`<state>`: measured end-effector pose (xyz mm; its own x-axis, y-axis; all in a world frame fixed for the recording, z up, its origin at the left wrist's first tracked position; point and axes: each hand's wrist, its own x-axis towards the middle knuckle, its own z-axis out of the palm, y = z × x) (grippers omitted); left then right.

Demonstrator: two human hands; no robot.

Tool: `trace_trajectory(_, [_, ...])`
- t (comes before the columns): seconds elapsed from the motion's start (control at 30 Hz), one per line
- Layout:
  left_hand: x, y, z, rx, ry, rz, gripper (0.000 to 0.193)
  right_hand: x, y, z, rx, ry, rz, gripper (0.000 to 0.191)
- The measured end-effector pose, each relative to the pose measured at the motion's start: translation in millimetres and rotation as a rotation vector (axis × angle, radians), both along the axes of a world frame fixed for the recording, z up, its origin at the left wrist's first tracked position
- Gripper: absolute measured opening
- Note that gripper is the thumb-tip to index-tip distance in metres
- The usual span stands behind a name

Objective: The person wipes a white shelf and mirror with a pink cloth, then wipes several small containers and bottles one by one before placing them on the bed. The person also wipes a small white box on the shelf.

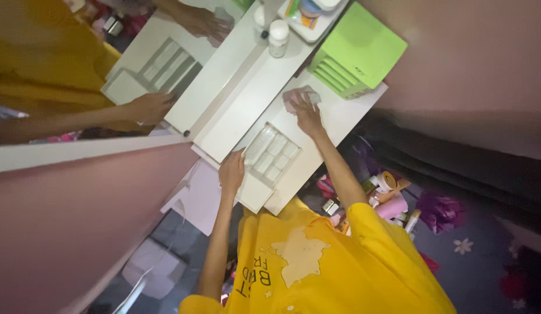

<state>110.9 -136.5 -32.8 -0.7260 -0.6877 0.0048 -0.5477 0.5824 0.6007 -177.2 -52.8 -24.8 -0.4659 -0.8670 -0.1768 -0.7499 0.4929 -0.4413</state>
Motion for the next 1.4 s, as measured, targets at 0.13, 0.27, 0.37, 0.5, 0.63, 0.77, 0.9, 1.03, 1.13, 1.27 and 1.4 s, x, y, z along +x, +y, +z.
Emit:
trace_trajectory(0.13, [3.4, 4.0, 1.8, 0.058, 0.035, 0.029, 0.027, 21.0, 8.9, -4.2, -0.131, 0.020, 0.081, 0.062])
trace_trajectory(0.27, [7.1, 5.5, 6.1, 0.109, 0.020, 0.064, 0.027, 41.4, 64.2, -13.5, -0.333, 0.155, 0.112, 0.042])
trace_trajectory(0.37, [15.6, 1.5, 5.9, 0.124, 0.018, 0.063, 0.027, 65.3, 111.1, -21.8, -0.292, 0.181, 0.035, 0.043])
trace_trajectory(0.5, [29.9, 1.3, 1.1, 0.130, -0.003, 0.045, 0.029, 94.2, 158.0, -26.5, -0.250, -0.005, -0.141, 0.043])
trace_trajectory(0.63, [45.2, 4.3, -1.3, 0.112, 0.072, 0.027, 0.029, 129.7, 155.7, -24.0, -0.116, -0.097, -0.526, 0.037])
trace_trajectory(0.77, [56.9, 5.1, 2.7, 0.138, -0.016, 0.030, 0.030, 163.2, 125.5, -8.2, -0.496, 0.083, -0.119, 0.036])
trace_trajectory(0.9, [64.5, 7.7, 9.0, 0.123, 0.047, 0.021, 0.030, 188.9, 91.1, 1.6, -0.194, 0.104, -0.230, 0.027])
trace_trajectory(1.03, [69.0, 7.8, 14.3, 0.136, -0.005, 0.022, 0.031, 204.4, 73.3, 1.8, -0.039, 0.156, -0.347, 0.023])
trace_trajectory(1.13, [75.7, 2.7, 17.4, 0.116, -0.009, -0.005, 0.032, 208.5, 74.4, 0.7, -0.165, 0.022, -0.257, 0.019])
trace_trajectory(1.27, [89.6, -0.5, 22.4, 0.095, 0.021, -0.058, 0.037, 231.7, 69.1, 2.1, -0.386, -0.055, -0.408, 0.026])
trace_trajectory(1.4, [95.8, -2.6, 30.4, 0.075, 0.049, -0.087, 0.042, 254.1, 30.9, 11.8, -0.659, -0.229, -0.521, 0.033])
